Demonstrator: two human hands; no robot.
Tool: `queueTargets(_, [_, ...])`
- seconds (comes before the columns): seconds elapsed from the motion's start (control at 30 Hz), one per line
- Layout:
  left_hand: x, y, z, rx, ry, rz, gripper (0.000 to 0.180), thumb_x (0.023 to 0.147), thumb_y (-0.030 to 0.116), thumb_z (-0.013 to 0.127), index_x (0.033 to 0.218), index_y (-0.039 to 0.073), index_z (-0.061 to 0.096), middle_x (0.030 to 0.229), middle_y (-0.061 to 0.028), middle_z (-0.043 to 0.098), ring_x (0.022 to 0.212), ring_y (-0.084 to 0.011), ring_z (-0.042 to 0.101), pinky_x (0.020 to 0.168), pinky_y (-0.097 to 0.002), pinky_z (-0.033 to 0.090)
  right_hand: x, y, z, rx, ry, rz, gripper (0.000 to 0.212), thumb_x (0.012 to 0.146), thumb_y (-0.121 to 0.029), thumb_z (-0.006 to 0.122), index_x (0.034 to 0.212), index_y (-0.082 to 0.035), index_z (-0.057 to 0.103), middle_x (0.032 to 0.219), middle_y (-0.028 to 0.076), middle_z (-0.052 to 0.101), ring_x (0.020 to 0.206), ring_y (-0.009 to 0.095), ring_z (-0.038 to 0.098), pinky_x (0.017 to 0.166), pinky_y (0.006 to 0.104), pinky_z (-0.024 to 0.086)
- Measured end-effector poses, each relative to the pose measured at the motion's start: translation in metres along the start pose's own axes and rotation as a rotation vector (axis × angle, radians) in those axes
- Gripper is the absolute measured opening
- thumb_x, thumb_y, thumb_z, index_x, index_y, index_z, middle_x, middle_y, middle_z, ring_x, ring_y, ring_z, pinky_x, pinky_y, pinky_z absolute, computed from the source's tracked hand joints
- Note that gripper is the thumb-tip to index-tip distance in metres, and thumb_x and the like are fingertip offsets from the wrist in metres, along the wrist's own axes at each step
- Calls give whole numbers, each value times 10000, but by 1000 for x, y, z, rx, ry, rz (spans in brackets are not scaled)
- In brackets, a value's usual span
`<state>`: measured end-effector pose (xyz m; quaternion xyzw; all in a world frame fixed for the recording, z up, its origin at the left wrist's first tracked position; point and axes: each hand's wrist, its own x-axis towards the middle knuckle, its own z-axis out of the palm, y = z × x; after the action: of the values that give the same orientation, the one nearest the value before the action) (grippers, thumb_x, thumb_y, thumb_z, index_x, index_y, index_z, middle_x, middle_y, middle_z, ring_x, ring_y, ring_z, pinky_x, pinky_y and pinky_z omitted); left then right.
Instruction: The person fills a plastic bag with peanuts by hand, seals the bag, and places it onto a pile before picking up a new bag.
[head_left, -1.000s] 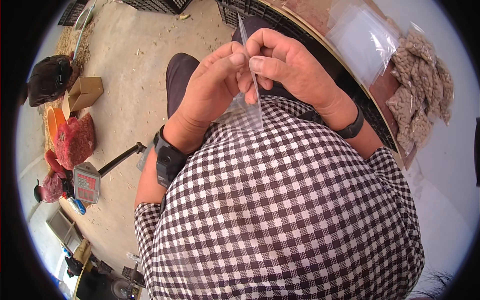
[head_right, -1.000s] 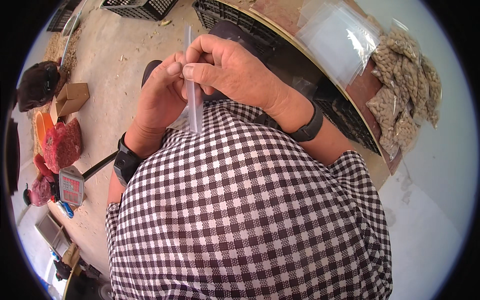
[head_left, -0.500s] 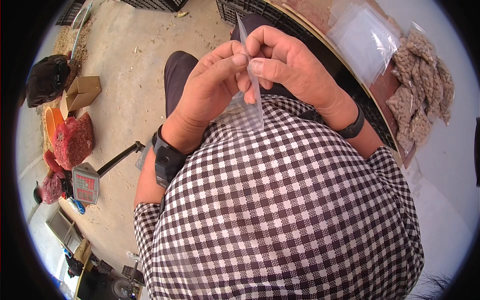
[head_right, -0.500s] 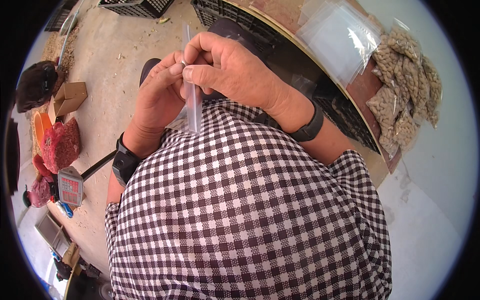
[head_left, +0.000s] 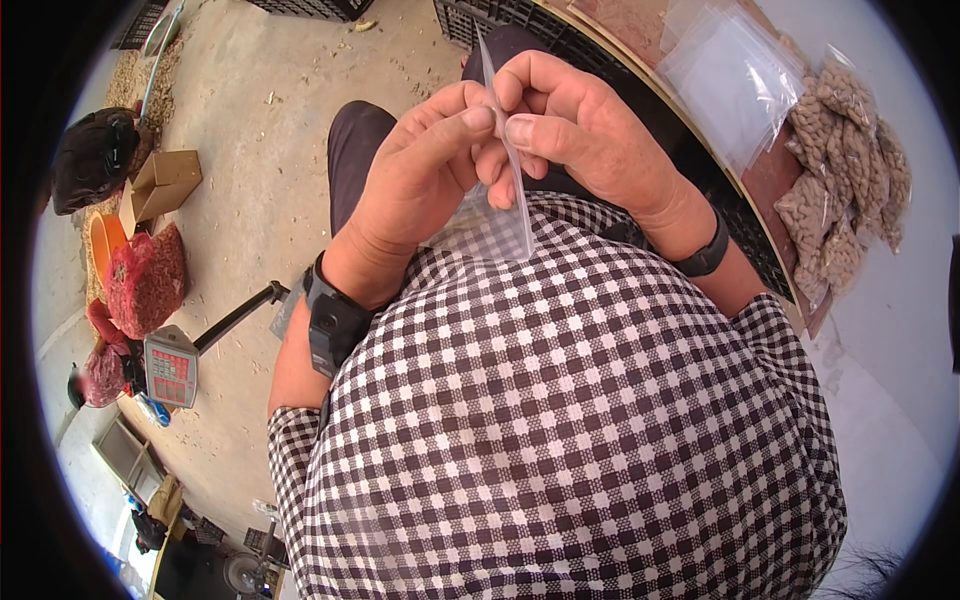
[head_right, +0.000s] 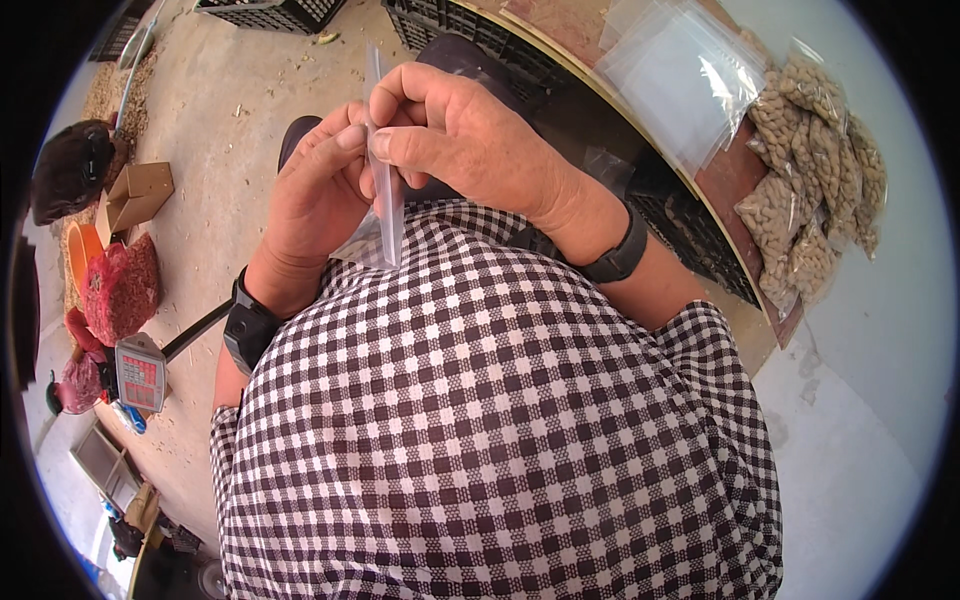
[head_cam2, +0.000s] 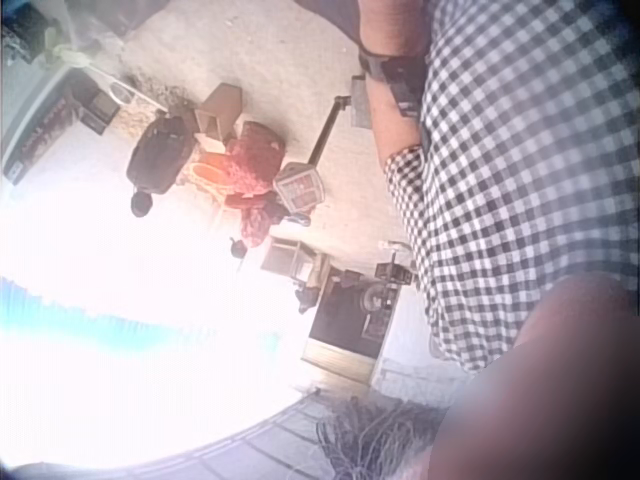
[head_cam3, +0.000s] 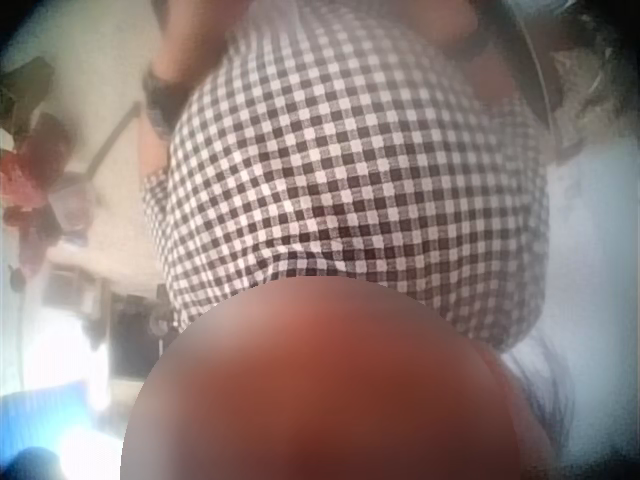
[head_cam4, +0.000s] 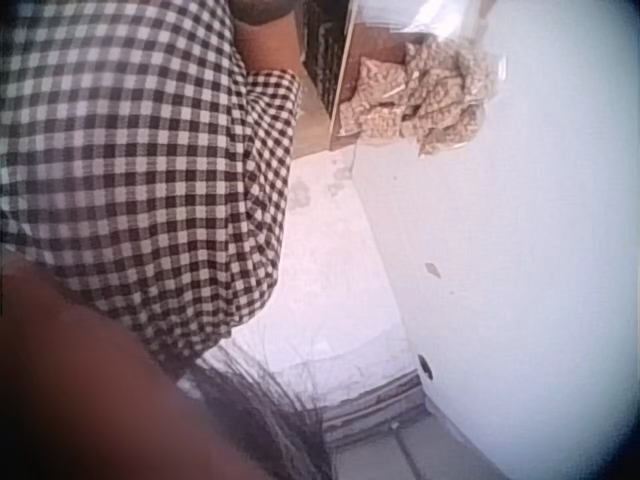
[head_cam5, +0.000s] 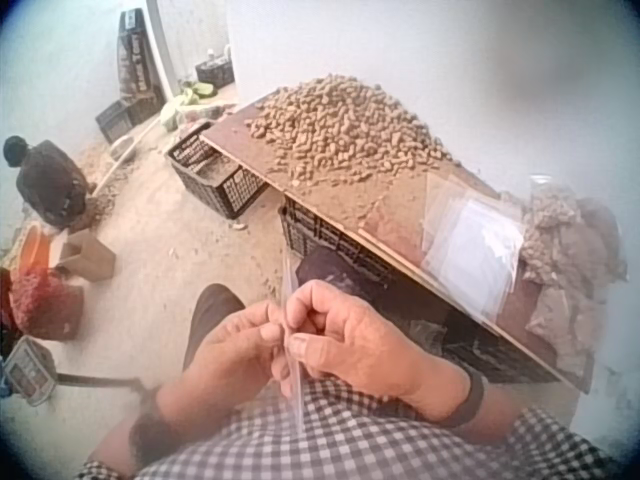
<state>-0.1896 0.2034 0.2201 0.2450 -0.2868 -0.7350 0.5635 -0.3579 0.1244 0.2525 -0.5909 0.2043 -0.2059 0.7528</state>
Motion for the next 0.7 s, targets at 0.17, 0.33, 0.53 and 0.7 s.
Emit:
queueTargets(0.17, [1, 2, 0, -6, -2, -9, 199, 993, 215, 472, 959, 37, 555, 709, -63, 596, 621, -161, 620, 622, -277, 518, 0, -1, -1, 25, -15, 0, 125, 916, -118, 576, 990, -29, 529, 800, 42, 626, 684, 68, 526, 634, 212, 442])
queueTargets(0.33, [1, 2, 0, -4, 28, -11, 186, 990, 200, 482, 944, 35, 554, 729, -87, 616, 602, -155, 614, 591, -263, 513, 2, -1, -1, 24, -6, 8, 116, 914, -112, 575, 986, -34, 528, 812, 38, 624, 684, 64, 520, 635, 212, 442])
queueTargets(0.53, [2, 2, 4, -19, 56, 12, 166, 967, 159, 507, 896, 24, 573, 687, -90, 608, 558, -139, 585, 529, -239, 460, 2, 2, 1, 76, -12, 18, 143, 925, -154, 601, 985, -45, 531, 805, 24, 611, 685, 58, 536, 627, 195, 446])
queueTargets(0.7, [2, 1, 4, 81, 121, 50, 139, 932, 108, 539, 835, 21, 588, 650, -61, 584, 519, -122, 549, 500, -238, 436, 1, 5, 5, 90, -5, 9, 191, 923, -185, 628, 988, -42, 520, 810, 30, 616, 680, 67, 577, 602, 187, 462])
